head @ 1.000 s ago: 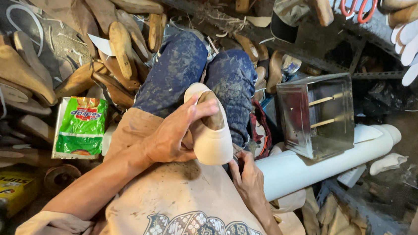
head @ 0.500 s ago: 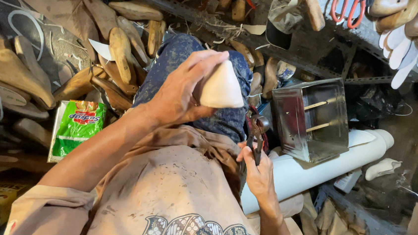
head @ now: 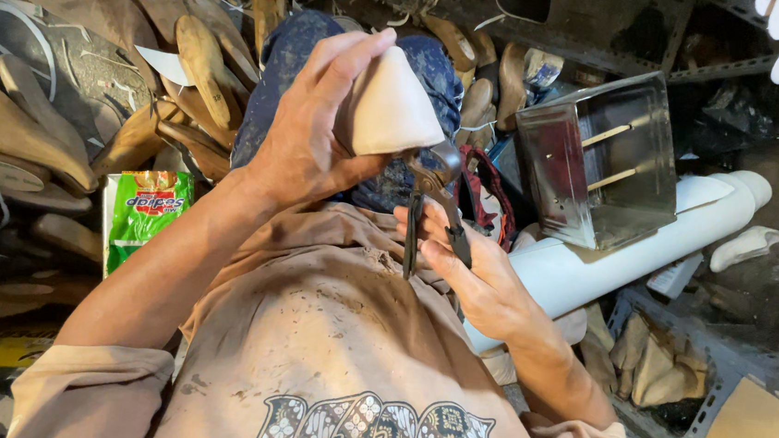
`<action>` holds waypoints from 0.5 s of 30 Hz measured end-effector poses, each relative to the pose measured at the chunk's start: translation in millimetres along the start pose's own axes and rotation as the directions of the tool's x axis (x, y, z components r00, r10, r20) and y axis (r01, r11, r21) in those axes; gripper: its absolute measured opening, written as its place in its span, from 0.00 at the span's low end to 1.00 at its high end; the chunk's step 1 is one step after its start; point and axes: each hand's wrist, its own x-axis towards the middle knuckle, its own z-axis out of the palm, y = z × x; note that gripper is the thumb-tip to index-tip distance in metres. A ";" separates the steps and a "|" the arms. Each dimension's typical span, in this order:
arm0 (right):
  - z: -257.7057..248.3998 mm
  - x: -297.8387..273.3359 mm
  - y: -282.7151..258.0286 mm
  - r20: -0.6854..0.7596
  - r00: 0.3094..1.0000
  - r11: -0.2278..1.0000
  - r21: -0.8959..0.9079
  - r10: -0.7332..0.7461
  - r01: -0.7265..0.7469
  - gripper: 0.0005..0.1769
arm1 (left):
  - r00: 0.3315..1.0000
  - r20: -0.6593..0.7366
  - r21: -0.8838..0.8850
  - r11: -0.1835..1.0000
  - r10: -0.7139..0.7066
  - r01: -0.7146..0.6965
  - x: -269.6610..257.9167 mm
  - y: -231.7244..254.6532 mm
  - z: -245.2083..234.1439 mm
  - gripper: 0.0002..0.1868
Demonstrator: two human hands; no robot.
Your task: The person sits on the floor and works on a white shoe placed on their lap. They use a hammer to tap the shoe's sole and edges, then use a curved metal tool to press and shape the shoe's upper. The person handles the shoe with both hands, adjusting its position and inspecting the work.
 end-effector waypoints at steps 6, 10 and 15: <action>-8.8 -21.9 -34.6 0.033 0.978 0.961 0.183 0.204 -0.207 0.30 | 0.995 0.085 -0.001 0.998 0.056 -0.056 -6.1 -3.1 3.5 0.47; 12.0 0.1 -19.7 -0.079 0.995 0.997 -0.042 0.056 -0.059 0.19 | 0.995 0.074 -0.062 0.996 0.063 -0.059 4.3 -1.8 -5.2 0.43; 24.4 46.1 17.8 -0.269 0.853 0.757 -0.622 -0.447 0.201 0.15 | 0.999 0.033 -0.110 0.993 -0.035 0.039 9.7 -11.6 -7.5 0.44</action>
